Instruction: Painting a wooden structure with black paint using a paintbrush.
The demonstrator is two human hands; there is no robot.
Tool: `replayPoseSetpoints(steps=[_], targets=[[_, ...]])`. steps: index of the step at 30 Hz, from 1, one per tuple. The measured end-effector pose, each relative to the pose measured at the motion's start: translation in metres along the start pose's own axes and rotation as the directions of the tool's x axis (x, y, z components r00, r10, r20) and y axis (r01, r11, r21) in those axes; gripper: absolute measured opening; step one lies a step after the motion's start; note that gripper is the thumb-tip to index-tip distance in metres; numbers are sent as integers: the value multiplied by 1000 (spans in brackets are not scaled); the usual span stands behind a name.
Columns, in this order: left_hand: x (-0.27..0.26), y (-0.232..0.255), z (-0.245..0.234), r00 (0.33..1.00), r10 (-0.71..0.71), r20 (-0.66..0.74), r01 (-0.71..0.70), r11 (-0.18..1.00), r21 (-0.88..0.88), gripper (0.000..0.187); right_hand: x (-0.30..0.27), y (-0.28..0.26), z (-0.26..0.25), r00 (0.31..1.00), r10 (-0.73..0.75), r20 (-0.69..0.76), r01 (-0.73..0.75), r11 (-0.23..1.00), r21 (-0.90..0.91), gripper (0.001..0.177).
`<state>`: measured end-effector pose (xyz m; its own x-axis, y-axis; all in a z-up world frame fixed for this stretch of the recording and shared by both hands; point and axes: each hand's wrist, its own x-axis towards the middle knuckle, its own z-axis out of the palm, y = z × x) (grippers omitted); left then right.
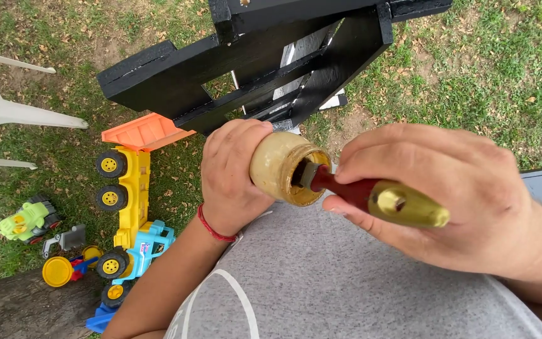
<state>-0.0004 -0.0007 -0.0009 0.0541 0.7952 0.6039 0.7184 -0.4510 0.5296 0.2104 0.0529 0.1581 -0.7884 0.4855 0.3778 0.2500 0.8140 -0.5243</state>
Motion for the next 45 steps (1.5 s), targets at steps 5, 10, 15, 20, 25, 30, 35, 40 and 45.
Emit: replayPoseSetpoints(steps=[5,10,15,20,25,30,35,40,45], targets=[[1,2,1,1000,-7,-1,7,1000,-13,50,-1,1,2,995,80,-52,-78,997,30,29],[1,2,1,1000,1,-3,-1,1000,-7,47,0,0,3,981,187,-59,-186,982,24,27],[3,2,1,1000,-1,-6,1,1000,-13,48,4,-4,-3,987,154,-45,-150,985,86,21],[1,0,2,999,-27,-18,27,999,-41,57,-20,15,-13,996,84,23,-86,989,116,11],[-1,-1,2,986,-169,-2,167,978,-125,62,-79,65,-22,990,-108,95,77,955,287,19],[4,1,3,986,-169,-4,166,973,-160,55,-73,66,-17,968,-247,49,222,929,295,7],[9,-2,6,992,-125,22,127,979,-159,54,-61,67,-19,948,-319,17,303,916,263,14],[17,0,6,995,-84,58,96,960,-265,47,-65,76,-23,962,-247,117,193,916,351,11],[19,2,6,969,-204,137,236,929,-284,57,-78,78,-26,973,-116,198,45,943,331,21]])
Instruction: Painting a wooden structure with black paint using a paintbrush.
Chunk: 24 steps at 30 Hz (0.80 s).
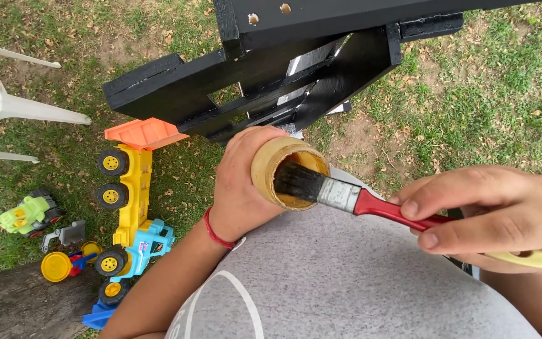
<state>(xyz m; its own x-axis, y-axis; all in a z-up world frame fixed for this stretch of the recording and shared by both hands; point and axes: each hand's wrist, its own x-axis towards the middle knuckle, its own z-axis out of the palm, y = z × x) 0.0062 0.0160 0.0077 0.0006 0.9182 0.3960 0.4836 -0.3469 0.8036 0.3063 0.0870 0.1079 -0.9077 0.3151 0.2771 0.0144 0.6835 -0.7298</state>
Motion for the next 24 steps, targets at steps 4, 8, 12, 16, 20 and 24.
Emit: replayPoseSetpoints(steps=[4,8,12,16,20,24], targets=[[0,0,0,999,-35,11,35,999,0,58,-4,7,39,906,4,-424,-12,1000,-15,19],[1,1,-1,999,-43,4,43,999,-1,56,14,11,38,913,-44,-407,167,948,272,19],[-1,-5,-1,995,-88,-41,89,996,12,62,13,16,36,957,263,-122,66,210,976,29],[-2,-6,-3,987,-121,-105,130,988,86,66,-8,49,67,761,-39,-647,68,998,19,9],[0,-4,-6,981,-143,-128,157,982,105,67,-2,55,69,745,-29,-666,129,987,101,11],[3,-2,-8,983,-108,-147,127,984,127,73,5,51,72,639,104,-762,59,981,184,23]])
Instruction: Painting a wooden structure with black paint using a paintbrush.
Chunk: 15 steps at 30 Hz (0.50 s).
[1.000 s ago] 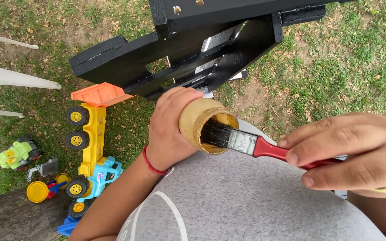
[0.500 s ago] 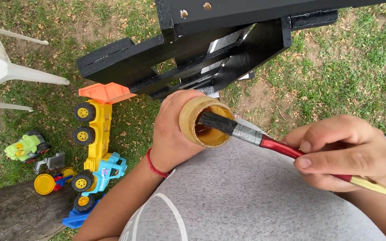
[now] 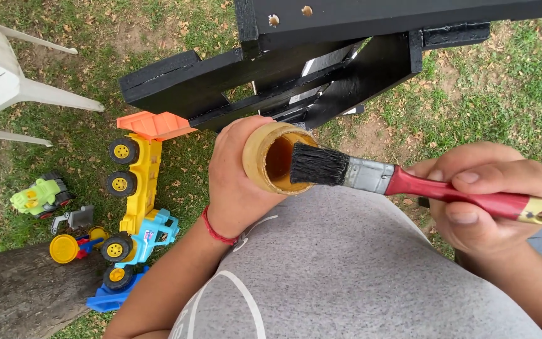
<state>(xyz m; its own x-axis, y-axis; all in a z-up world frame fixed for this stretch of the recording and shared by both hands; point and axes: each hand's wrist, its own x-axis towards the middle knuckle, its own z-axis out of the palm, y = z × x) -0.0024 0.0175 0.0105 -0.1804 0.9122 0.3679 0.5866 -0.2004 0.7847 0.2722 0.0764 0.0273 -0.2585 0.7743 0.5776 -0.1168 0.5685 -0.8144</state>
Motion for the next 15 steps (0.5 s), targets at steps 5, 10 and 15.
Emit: replayPoseSetpoints(steps=[5,10,15], targets=[[0,1,0,1000,-4,5,4,1000,9,68,12,-11,-1,984,12,179,29,974,-224,28],[-6,-9,5,997,74,-5,-74,996,52,65,14,-4,9,992,122,-10,-122,992,-34,43],[-3,-8,6,998,61,5,-62,994,94,62,39,-26,28,918,394,53,-388,861,329,29]])
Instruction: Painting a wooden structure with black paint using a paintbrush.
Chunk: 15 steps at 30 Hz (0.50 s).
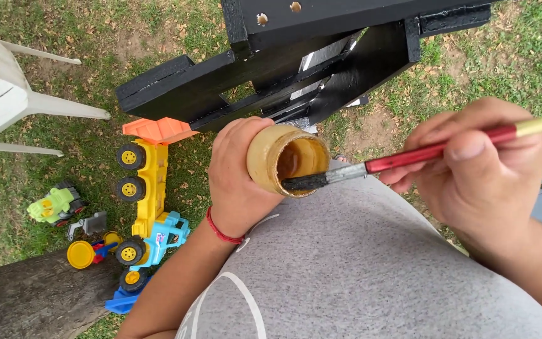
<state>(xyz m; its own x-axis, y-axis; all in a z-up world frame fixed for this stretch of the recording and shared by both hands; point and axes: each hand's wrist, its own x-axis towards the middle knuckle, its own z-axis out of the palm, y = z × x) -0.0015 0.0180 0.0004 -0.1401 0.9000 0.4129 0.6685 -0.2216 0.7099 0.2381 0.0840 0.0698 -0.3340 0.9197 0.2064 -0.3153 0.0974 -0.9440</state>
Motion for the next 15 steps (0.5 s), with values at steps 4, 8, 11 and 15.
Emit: replayPoseSetpoints(steps=[4,8,11,15], targets=[[2,0,0,1000,-24,2,24,1000,-2,63,4,2,2,973,215,-87,-197,964,178,25],[7,2,-2,999,-40,8,40,999,-23,65,5,7,-2,957,262,-125,-233,950,208,25],[9,3,-1,998,-55,-7,55,996,-66,65,4,9,-8,967,241,-79,-208,931,300,17],[7,0,2,977,-214,-25,207,963,-173,63,1,18,-13,972,217,-88,-183,939,291,12]])
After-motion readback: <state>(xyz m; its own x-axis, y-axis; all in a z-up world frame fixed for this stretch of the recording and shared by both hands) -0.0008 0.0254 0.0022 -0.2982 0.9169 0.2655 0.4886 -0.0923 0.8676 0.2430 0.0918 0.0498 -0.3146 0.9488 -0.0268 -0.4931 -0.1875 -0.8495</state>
